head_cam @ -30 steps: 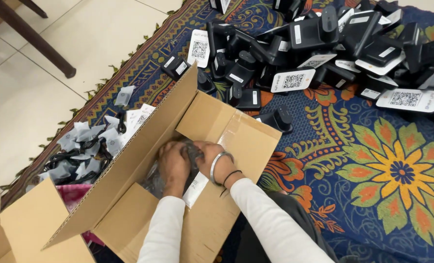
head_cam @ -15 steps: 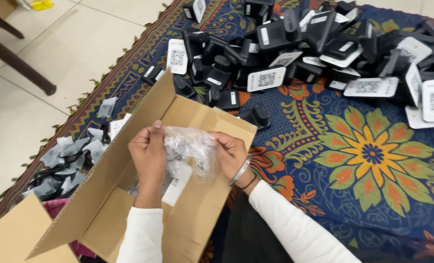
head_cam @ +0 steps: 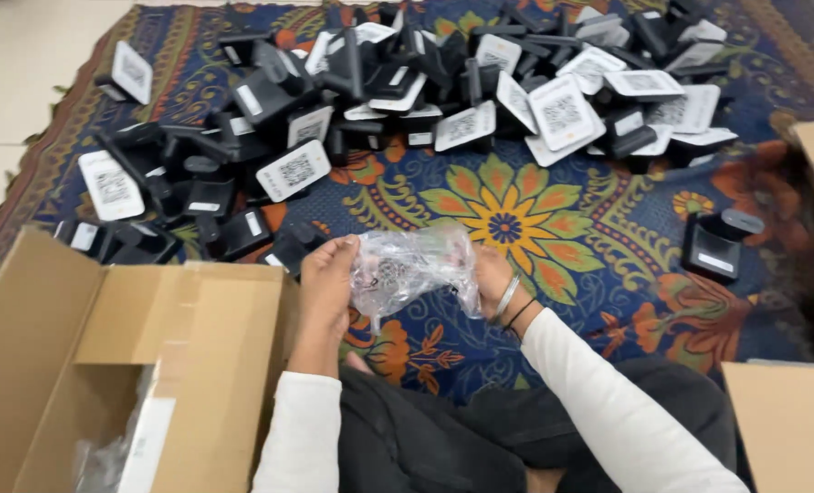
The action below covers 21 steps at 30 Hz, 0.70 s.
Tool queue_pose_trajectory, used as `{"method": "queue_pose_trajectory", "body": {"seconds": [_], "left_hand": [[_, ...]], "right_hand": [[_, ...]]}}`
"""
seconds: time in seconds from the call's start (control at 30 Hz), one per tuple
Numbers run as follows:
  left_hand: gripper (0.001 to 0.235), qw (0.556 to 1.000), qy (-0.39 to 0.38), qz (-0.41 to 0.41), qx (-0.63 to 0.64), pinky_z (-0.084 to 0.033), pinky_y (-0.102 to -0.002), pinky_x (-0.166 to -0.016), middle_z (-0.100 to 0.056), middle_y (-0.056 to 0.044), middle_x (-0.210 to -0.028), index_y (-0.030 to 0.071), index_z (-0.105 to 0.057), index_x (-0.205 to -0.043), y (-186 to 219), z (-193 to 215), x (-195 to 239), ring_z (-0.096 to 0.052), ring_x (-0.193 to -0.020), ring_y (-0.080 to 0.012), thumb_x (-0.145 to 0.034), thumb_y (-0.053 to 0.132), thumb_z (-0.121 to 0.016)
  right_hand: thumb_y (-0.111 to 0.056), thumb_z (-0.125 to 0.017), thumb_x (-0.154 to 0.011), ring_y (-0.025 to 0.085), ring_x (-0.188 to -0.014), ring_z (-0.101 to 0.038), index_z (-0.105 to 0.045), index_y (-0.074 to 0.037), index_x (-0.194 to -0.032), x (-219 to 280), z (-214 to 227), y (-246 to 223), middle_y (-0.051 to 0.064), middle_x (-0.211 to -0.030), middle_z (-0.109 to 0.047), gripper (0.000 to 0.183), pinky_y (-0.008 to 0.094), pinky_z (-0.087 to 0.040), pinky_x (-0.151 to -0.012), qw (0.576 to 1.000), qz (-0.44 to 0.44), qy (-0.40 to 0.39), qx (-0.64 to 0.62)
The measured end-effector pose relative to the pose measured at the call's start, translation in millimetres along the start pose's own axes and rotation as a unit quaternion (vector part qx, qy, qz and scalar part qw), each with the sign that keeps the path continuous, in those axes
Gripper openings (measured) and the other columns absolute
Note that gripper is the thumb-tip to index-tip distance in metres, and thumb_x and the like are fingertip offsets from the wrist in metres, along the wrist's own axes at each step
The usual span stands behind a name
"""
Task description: The person unpacks barcode scanners from plastic bags and places them into cardboard boxes while sitting on a patterned rug.
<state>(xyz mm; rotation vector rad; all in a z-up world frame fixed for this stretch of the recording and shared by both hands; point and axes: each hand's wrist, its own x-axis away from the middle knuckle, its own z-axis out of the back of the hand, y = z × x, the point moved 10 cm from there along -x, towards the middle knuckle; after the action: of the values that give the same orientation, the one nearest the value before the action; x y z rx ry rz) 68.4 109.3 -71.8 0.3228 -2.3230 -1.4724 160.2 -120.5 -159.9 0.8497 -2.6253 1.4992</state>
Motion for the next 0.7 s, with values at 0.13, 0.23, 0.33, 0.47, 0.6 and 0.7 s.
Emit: {"method": "queue_pose_trajectory", "body": {"seconds": [0.13,0.23,0.33,0.47,0.6,0.7], "left_hand": [[0.027,1.000,0.001,0.030,-0.002,-0.050,-0.024,-0.064,-0.072,-0.005,-0.088,-0.002,-0.073,-0.101,-100,-30,-42,-0.063,-0.070,-0.0087,-0.105,0.022,-0.060],[0.034,0.998,0.025,-0.004,-0.062,-0.046,-0.025,-0.063,-0.067,-0.001,-0.085,-0.001,-0.073,-0.102,-136,-29,-59,-0.056,-0.071,-0.0071,-0.108,0.028,-0.059],[0.040,0.987,-0.045,0.085,-0.125,-0.050,-0.034,-0.055,-0.054,-0.002,-0.078,0.000,-0.061,-0.090,-134,-62,-49,-0.054,-0.064,-0.0165,-0.101,0.038,-0.061],[0.021,0.977,-0.118,0.105,-0.144,-0.054,-0.025,-0.066,-0.071,0.000,-0.091,0.011,-0.065,-0.102,-103,-87,-40,-0.066,-0.079,-0.0090,-0.083,0.015,-0.074],[0.011,0.985,-0.019,0.039,-0.165,-0.057,-0.031,-0.066,-0.071,-0.005,-0.092,0.002,-0.066,-0.100,-97,-25,-65,-0.066,-0.079,-0.0130,-0.094,0.011,-0.067],[0.011,0.981,-0.053,0.178,-0.054,-0.062,-0.034,-0.069,-0.072,-0.004,-0.089,0.006,-0.067,-0.101,-84,-51,-43,-0.068,-0.076,-0.0136,-0.095,0.013,-0.060]], "right_hand": [[-0.034,-0.057,-0.104,0.018,-0.076,-0.068,-0.069,-0.003,-0.117,38,63,-15,0.008,-0.096,-0.073,0.036,0.033,-0.054,-0.062,0.995,0.022,0.063,0.068],[-0.047,-0.049,-0.092,0.015,-0.092,-0.070,-0.058,-0.016,-0.136,78,30,-48,0.003,-0.115,-0.073,0.055,0.030,-0.058,-0.066,1.000,0.007,-0.008,-0.022],[-0.024,-0.063,-0.091,0.013,-0.111,-0.065,-0.042,-0.016,-0.146,65,41,-51,-0.001,-0.132,-0.062,0.060,0.032,-0.059,-0.077,0.998,0.045,-0.018,0.048],[-0.014,-0.070,-0.094,0.015,-0.101,-0.067,-0.058,-0.003,-0.130,26,80,-42,0.006,-0.115,-0.070,0.039,0.030,-0.056,-0.086,0.992,0.101,-0.029,0.065],[-0.020,-0.064,-0.100,0.016,-0.073,-0.066,-0.073,-0.003,-0.111,26,124,-53,0.004,-0.091,-0.075,0.022,0.031,-0.047,-0.060,0.991,0.048,0.125,-0.011],[-0.032,-0.061,-0.103,0.018,-0.072,-0.066,-0.071,-0.001,-0.118,34,127,-51,0.008,-0.091,-0.073,0.036,0.033,-0.054,-0.064,0.990,0.007,0.143,0.016]]}}
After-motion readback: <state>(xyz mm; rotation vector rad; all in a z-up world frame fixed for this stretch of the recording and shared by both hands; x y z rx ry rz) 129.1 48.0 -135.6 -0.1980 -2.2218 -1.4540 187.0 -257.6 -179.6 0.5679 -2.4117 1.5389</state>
